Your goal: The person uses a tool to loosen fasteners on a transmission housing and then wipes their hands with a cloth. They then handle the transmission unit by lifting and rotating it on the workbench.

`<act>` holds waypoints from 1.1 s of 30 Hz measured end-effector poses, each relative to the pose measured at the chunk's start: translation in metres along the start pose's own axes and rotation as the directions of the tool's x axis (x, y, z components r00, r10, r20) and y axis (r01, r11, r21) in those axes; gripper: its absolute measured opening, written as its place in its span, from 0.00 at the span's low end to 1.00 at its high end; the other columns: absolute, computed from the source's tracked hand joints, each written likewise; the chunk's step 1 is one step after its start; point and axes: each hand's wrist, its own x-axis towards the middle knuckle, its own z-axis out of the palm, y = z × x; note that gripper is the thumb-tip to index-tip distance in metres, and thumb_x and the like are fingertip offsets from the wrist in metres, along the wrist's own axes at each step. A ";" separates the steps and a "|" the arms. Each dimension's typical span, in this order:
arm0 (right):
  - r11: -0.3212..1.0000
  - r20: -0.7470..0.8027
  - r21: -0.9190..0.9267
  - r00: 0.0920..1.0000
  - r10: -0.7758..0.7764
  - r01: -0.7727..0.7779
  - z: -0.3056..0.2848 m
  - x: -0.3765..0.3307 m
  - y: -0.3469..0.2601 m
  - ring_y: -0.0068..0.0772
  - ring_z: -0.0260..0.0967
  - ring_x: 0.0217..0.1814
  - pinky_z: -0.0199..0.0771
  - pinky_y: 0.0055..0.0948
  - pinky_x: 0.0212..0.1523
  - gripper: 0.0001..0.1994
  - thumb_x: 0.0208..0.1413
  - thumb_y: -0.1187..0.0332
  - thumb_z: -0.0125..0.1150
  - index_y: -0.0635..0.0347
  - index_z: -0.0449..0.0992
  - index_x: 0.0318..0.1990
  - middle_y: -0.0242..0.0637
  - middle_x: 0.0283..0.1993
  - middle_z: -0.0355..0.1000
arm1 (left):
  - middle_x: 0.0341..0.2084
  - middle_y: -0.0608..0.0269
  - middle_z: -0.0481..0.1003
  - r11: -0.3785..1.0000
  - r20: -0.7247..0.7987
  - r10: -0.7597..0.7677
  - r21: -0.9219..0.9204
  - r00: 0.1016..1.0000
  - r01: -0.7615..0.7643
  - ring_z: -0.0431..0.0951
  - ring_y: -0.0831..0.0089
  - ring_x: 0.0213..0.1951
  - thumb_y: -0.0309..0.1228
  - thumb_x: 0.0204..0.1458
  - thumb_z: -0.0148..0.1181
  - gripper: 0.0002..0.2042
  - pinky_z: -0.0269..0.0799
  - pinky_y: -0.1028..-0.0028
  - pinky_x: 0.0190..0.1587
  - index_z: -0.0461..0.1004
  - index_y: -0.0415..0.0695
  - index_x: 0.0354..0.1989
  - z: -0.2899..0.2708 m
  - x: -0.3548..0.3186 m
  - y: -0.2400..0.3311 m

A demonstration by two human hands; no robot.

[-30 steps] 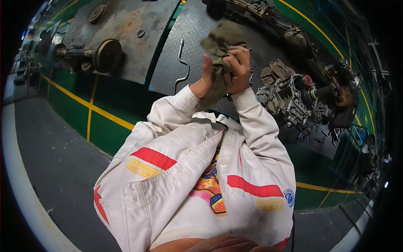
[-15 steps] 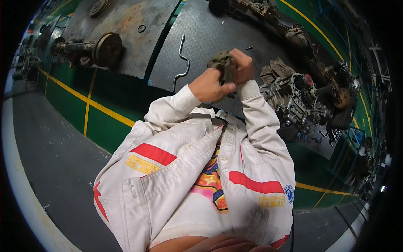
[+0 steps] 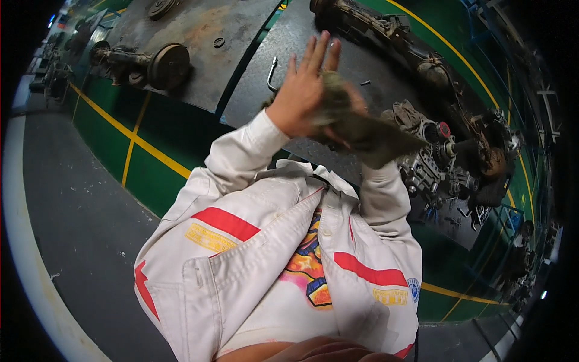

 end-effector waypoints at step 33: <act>0.904 -0.240 -0.418 0.949 -0.205 0.090 -0.011 0.028 -0.037 0.38 0.70 0.59 0.68 0.34 0.60 0.23 0.58 0.71 0.62 0.66 0.67 0.61 0.45 0.59 0.71 | 0.76 0.60 0.37 -0.653 0.129 -0.322 -0.747 0.938 -0.122 0.40 0.56 0.75 0.71 0.57 0.33 0.39 0.39 0.47 0.72 0.39 0.71 0.75 -0.012 0.001 0.014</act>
